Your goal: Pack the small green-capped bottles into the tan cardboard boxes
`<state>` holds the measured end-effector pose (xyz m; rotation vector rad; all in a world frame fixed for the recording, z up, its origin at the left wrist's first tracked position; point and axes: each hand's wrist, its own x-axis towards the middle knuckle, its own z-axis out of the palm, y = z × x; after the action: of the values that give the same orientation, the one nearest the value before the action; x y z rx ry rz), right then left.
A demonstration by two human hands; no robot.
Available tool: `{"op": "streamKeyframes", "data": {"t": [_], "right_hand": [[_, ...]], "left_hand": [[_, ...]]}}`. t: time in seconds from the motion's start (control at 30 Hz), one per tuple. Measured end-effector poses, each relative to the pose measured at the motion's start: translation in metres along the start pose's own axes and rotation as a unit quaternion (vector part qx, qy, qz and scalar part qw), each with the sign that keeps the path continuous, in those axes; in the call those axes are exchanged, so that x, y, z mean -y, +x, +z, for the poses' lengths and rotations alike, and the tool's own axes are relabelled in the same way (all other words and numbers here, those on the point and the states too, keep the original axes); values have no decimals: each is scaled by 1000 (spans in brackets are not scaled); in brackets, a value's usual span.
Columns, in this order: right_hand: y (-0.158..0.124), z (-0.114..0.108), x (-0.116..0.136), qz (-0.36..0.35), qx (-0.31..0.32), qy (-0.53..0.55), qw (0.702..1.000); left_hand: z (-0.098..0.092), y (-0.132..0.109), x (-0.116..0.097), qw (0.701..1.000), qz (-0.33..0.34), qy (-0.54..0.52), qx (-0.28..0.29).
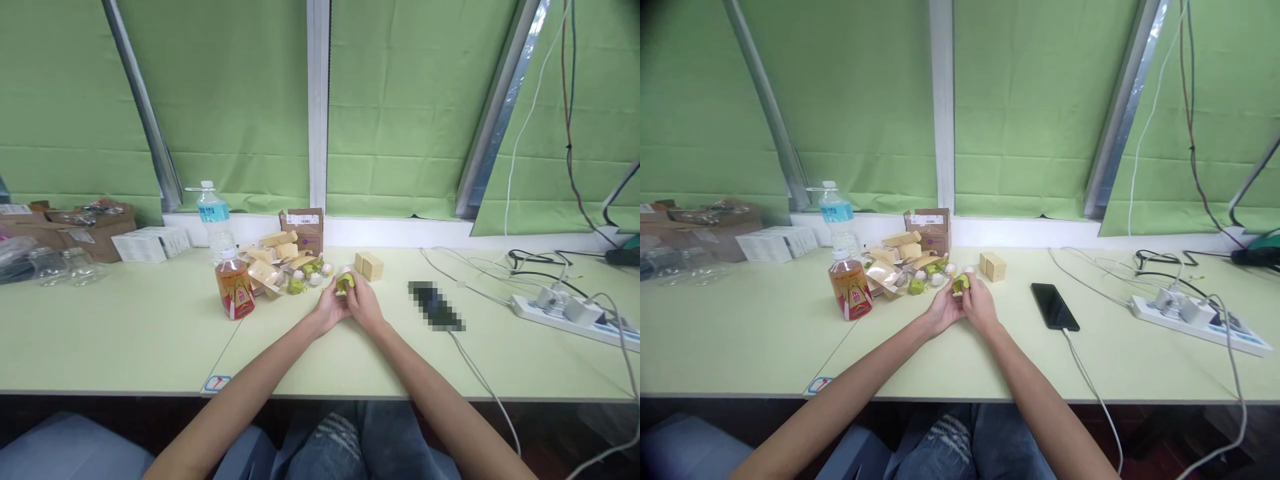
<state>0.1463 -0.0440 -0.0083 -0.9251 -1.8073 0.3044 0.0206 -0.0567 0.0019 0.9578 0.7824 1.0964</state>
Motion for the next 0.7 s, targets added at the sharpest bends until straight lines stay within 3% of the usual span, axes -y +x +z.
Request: {"op": "streamKeyframes", "data": {"t": [0.13,0.3,0.43,0.57,0.7], "right_hand": [[1,-8,-5,78,-46,37,995],[6,-10,-5,156,-145,139,967],[11,-5,-14,240,-176,202,933],[13,0,-27,319,-171,278,890],[12,7,-32,339,-183,353,853]], "left_hand": [[4,-6,0,993,-62,-92,43],[8,-9,-2,992,-90,-78,49],[8,-10,-3,993,-90,-38,72],[10,-9,4,997,-42,38,49],[14,-9,10,980,51,184,-48]]}}
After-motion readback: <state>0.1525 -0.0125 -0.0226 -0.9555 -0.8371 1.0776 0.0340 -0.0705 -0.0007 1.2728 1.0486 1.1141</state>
